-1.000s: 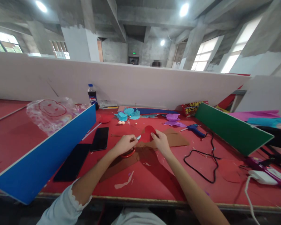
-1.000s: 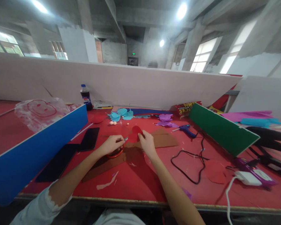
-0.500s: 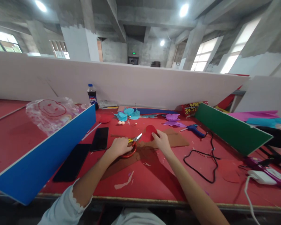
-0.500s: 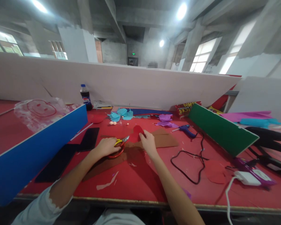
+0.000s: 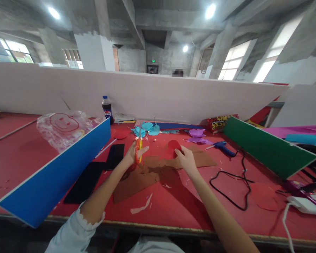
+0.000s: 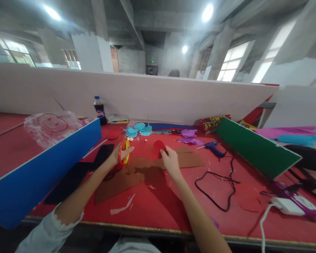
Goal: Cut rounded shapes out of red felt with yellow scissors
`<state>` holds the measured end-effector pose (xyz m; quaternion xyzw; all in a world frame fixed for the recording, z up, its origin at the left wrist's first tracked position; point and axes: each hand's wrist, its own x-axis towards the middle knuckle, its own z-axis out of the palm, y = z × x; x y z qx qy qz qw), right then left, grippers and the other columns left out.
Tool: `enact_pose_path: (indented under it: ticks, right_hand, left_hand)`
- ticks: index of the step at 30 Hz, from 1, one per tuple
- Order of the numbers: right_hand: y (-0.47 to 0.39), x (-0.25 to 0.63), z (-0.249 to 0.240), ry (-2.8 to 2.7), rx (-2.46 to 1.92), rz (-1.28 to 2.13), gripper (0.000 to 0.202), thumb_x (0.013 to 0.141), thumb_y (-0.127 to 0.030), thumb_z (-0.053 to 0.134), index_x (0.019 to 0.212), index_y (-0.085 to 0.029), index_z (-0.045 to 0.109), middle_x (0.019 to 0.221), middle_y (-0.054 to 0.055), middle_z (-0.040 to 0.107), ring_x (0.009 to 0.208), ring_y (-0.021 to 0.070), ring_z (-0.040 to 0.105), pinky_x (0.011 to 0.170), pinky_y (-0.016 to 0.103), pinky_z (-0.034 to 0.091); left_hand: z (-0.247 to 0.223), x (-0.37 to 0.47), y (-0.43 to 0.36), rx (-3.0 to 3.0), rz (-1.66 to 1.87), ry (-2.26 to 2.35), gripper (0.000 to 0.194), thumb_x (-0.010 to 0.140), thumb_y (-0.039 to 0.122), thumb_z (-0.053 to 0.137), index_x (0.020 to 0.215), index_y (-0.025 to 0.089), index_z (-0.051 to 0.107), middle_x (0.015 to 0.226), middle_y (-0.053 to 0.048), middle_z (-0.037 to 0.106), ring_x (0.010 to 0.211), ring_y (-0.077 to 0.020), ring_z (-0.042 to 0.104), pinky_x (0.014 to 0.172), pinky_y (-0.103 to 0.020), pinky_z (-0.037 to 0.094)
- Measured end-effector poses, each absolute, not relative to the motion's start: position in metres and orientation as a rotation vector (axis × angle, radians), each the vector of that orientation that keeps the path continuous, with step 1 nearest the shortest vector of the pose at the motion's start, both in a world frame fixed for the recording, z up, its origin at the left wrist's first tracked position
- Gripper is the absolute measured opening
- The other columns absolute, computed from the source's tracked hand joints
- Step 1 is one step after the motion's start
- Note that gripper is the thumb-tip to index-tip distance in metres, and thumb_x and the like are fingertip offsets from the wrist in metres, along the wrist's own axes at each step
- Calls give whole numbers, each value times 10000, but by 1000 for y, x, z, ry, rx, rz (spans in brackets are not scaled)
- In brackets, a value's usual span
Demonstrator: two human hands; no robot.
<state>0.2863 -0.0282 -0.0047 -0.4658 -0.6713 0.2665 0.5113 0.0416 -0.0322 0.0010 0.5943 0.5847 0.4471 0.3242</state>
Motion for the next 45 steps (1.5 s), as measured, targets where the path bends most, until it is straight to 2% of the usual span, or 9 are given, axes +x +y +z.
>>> enact_pose_path:
  ticks: [3,5,7,10,15,26,45]
  right_hand:
    - [-30,286,-2,-1615,-1126,608,237,736,-336,413,718,-154,563,668,25,584,620,145,494,589,230,371]
    - [-31,287,1,-1609,-1106,598,229,741,-330,414,735,-155,561,687,26,587,635,146,497,598,227,370]
    - [-33,288,4,-1600,-1090,595,227,746,-328,413,746,-154,558,693,24,583,639,143,497,600,225,370]
    - [-34,291,8,-1594,-1085,584,229,753,-338,414,731,-155,549,679,22,569,625,138,488,598,225,369]
    - [-34,293,8,-1601,-1065,585,230,757,-332,418,761,-154,563,703,30,580,644,144,504,614,234,381]
    - [-34,289,5,-1661,-1047,555,261,765,-326,428,840,-149,603,761,35,616,673,146,534,628,238,398]
    - [-36,291,7,-1702,-1064,531,260,764,-324,427,811,-141,605,724,32,614,654,141,529,622,230,396]
  left_hand:
    - [9,42,-40,1751,1167,1515,321,687,300,528,972,152,524,769,-30,606,668,-145,554,616,-230,416]
    - [17,42,-47,1927,1019,1573,358,721,262,482,1067,174,492,800,-40,617,682,-159,575,635,-240,417]
    - [24,41,-54,2162,839,1659,412,730,235,470,1141,216,451,907,-52,619,780,-189,588,700,-259,405]
    - [31,40,-61,2406,597,1692,433,744,215,452,1174,260,424,1085,-62,573,945,-222,555,769,-269,378]
    - [32,44,-67,2472,387,1637,450,741,227,471,1185,267,408,1075,-62,583,949,-233,551,730,-255,378]
    - [35,50,-71,2559,272,1595,360,802,258,384,1158,250,429,1035,-55,599,940,-211,552,713,-246,389]
    - [39,49,-73,2576,312,1516,372,784,297,438,1152,251,478,1096,-45,581,1000,-204,521,789,-237,384]
